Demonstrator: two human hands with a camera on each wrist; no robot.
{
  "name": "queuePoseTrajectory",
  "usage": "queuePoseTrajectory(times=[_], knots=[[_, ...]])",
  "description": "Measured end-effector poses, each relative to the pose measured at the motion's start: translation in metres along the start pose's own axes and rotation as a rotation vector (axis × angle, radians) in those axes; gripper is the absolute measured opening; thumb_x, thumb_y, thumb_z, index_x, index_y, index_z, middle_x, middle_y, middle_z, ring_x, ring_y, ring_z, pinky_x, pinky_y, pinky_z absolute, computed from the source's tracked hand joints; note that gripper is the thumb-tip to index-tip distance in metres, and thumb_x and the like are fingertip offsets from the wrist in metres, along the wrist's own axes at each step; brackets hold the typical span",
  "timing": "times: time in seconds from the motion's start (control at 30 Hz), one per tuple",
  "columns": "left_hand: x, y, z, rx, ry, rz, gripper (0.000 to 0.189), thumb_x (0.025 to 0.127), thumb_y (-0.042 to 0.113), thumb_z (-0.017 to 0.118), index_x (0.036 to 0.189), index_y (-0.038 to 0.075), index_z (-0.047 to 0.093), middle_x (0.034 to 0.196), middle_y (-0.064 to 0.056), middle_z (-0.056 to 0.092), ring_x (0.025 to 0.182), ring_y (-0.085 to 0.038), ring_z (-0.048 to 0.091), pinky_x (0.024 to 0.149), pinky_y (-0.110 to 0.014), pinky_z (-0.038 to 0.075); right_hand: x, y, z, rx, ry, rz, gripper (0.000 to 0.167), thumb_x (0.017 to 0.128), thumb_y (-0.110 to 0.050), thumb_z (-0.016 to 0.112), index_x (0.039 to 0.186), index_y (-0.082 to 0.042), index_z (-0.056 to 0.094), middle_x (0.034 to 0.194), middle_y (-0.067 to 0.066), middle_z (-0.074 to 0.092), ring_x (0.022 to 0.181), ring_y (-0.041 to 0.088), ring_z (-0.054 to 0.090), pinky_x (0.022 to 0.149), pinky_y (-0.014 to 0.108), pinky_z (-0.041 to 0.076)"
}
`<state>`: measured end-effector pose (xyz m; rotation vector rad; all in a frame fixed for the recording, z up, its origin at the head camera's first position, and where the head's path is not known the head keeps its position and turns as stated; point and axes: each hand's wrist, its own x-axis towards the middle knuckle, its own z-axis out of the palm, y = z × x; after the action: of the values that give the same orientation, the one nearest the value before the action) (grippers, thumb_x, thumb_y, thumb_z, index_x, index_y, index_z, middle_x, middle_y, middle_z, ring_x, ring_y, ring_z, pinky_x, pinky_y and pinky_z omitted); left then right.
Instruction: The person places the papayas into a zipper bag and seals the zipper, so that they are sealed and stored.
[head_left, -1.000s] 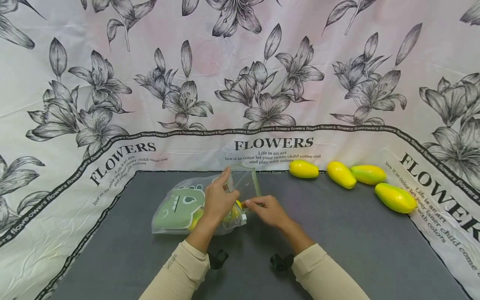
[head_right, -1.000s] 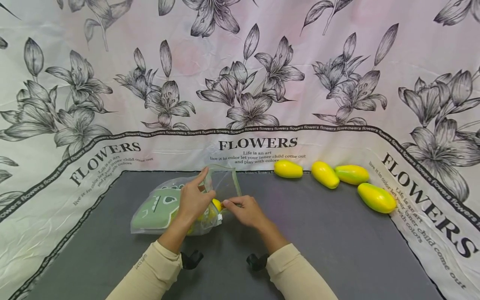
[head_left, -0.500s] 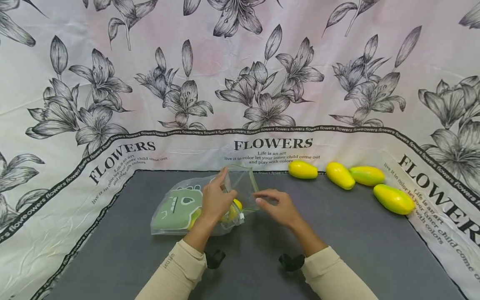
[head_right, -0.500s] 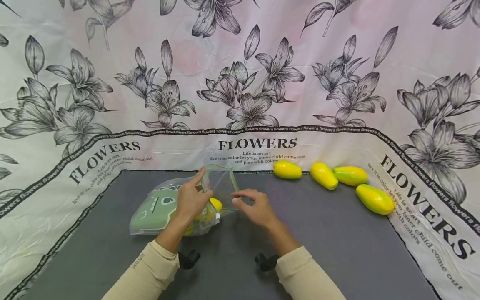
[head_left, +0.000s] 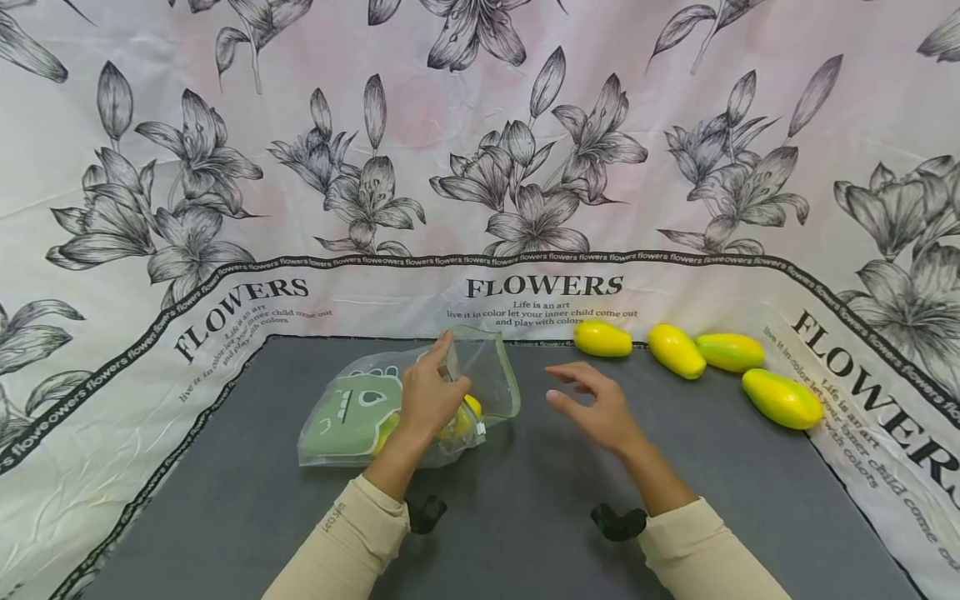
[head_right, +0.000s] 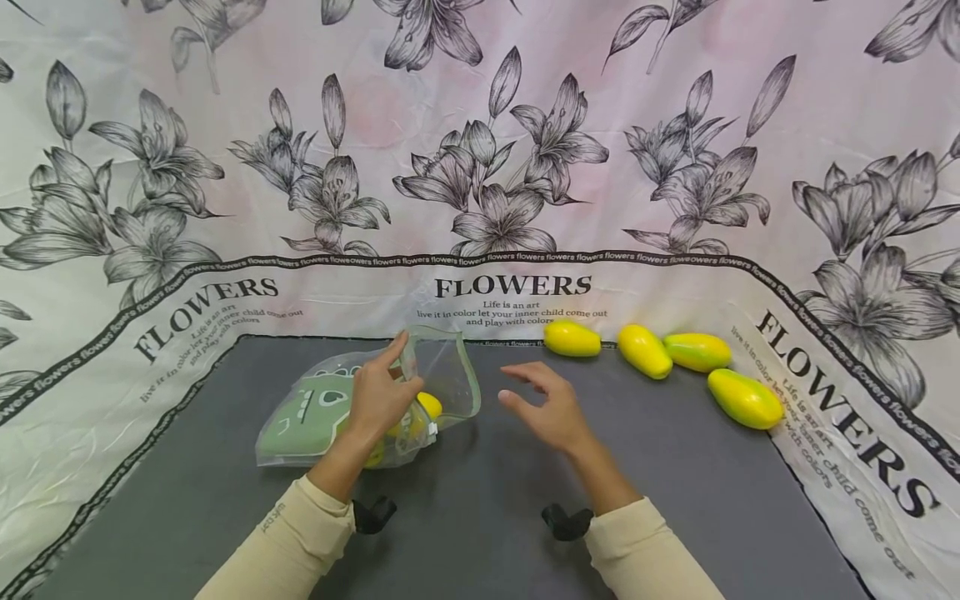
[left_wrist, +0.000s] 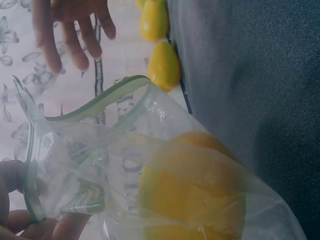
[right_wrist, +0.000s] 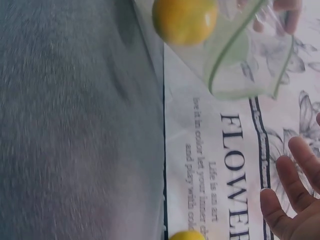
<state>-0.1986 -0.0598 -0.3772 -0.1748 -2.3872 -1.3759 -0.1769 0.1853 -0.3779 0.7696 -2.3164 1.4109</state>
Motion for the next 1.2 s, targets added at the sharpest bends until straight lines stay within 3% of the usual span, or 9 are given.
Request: queuePoseTrajectory(times=[0.13,0.5,0.67,0.77,1.0,1.2], knots=[[0.001,-0.001,0.001,-0.001,-0.003,-0.004,0.073,0.072,0.002,0.061,0.143,0.008,0.046,0.146,-0.002,0.042,0.103,-0.038,0.063,0.04,-0.025,0.036,-0.003,0.001,-0.013,-0.031,0.017,-0.01,0.035,0.084,0.004,0.067,0.119,0.007,0.063,0.117,0.024,0.06,0.104,0.043,0.054,0.084,0.057,0.043],[-0.001,0.0,0.0,-0.036,-0.019,-0.007,0.073,0.073,0.002,0.06,0.144,0.008,0.045,0.148,-0.001,0.04,0.106,-0.039,0.061,0.039,-0.023,0.035,-0.012,0.007,-0.05,-0.162,0.095,0.004,0.04,0.082,0.005,0.069,0.121,0.006,0.062,0.121,0.019,0.057,0.108,0.026,0.052,0.084,0.039,0.044],[-0.002,0.001,0.0,-0.045,-0.027,-0.018,0.073,0.074,0.001,0.06,0.145,0.01,0.044,0.149,0.0,0.039,0.108,-0.039,0.06,0.04,-0.023,0.034,-0.017,0.035,-0.067,-0.189,0.126,0.013,0.045,0.082,0.003,0.071,0.126,0.001,0.061,0.128,0.013,0.054,0.111,0.008,0.047,0.085,0.03,0.041],[-0.002,0.0,0.0,-0.046,-0.029,-0.022,0.073,0.074,0.001,0.06,0.145,0.01,0.044,0.149,0.0,0.039,0.108,-0.039,0.06,0.04,-0.024,0.033,-0.021,0.052,-0.081,-0.207,0.141,0.04,0.049,0.083,-0.002,0.072,0.13,-0.005,0.06,0.132,0.009,0.052,0.112,0.004,0.045,0.085,0.027,0.04],[0.0,-0.001,0.002,-0.04,-0.027,-0.016,0.073,0.075,0.001,0.06,0.145,0.01,0.045,0.148,0.0,0.039,0.107,-0.038,0.061,0.04,-0.023,0.032,-0.032,0.065,-0.115,-0.23,0.208,0.129,0.05,0.086,-0.009,0.071,0.134,-0.008,0.057,0.134,0.009,0.049,0.113,0.017,0.046,0.083,0.02,0.039],[-0.001,0.0,0.002,-0.04,-0.028,-0.022,0.073,0.074,0.002,0.06,0.145,0.01,0.045,0.148,0.001,0.039,0.107,-0.038,0.061,0.038,-0.023,0.032,-0.041,0.074,-0.135,-0.251,0.228,0.188,0.051,0.089,-0.014,0.068,0.138,-0.01,0.054,0.132,0.007,0.046,0.108,0.002,0.043,0.081,0.021,0.039]])
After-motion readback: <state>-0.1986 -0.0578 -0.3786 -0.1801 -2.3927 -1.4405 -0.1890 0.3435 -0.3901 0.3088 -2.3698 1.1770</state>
